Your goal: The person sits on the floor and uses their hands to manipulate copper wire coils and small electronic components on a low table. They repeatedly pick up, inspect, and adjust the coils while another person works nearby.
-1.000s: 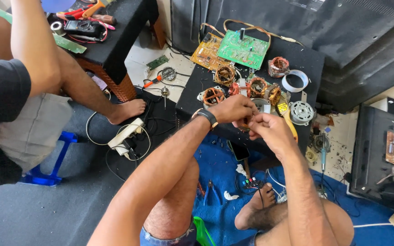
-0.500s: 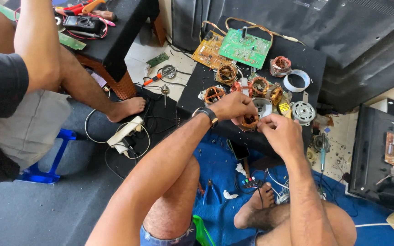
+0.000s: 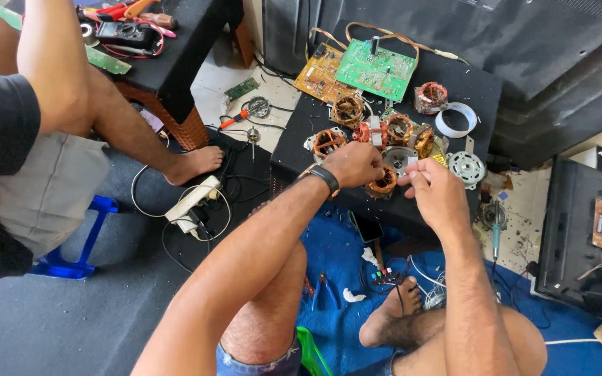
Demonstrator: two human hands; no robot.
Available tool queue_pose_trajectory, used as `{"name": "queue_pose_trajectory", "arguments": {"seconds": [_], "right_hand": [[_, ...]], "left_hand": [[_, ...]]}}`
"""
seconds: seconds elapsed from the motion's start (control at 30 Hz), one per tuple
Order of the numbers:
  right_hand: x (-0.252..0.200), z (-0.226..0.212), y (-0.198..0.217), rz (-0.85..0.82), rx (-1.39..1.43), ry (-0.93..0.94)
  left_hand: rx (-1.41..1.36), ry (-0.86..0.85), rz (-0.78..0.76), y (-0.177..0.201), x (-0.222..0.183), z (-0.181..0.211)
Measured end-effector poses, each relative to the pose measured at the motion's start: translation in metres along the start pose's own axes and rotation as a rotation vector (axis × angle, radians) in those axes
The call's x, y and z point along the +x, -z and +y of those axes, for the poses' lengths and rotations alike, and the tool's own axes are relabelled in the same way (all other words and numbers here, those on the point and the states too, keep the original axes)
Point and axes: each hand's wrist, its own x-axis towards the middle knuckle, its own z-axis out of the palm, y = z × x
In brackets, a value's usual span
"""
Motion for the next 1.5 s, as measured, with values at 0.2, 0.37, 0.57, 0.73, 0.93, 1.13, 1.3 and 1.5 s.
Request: {"name": "queue_pose_trajectory", "arguments": {"seconds": [0.2,0.37,0.57,0.73,0.93,1.13,1.3,1.5], "right_hand": [[0.002,0.002,0.009,-0.038,0.068,-0.036],[0.003,-0.001,0.018,-0.087,0.110,-0.085],[-0.004,-0.017,0.021,-0.179,0.241,-0.047],[0.005,-0.010,0.015,-0.138,0.329,-0.024],[0.014,0.004,0.002,-0.019,0.173,0.002],[0.029,0.022,-0.020,0.074,-0.028,-0.013],[0.041,0.035,-0.033,0.181,-0.171,0.010],[0.045,0.038,-0.045,0.216,-0.275,0.003]], "left_hand": [[0.080,0.039,-0.012,-0.009,0.005,0.000],[0.109,0.022,-0.029,-0.012,0.006,-0.002],[0.054,-0.040,-0.013,0.003,-0.005,0.024],[0.091,-0.099,0.005,-0.001,-0.007,0.028],[0.076,-0.112,0.080,-0.002,-0.004,0.024],[0.066,0.025,0.078,-0.011,0.003,0.017],[0.031,0.085,0.078,-0.010,0.002,0.015],[0.101,0.133,0.073,-0.006,0.002,0.004]]}}
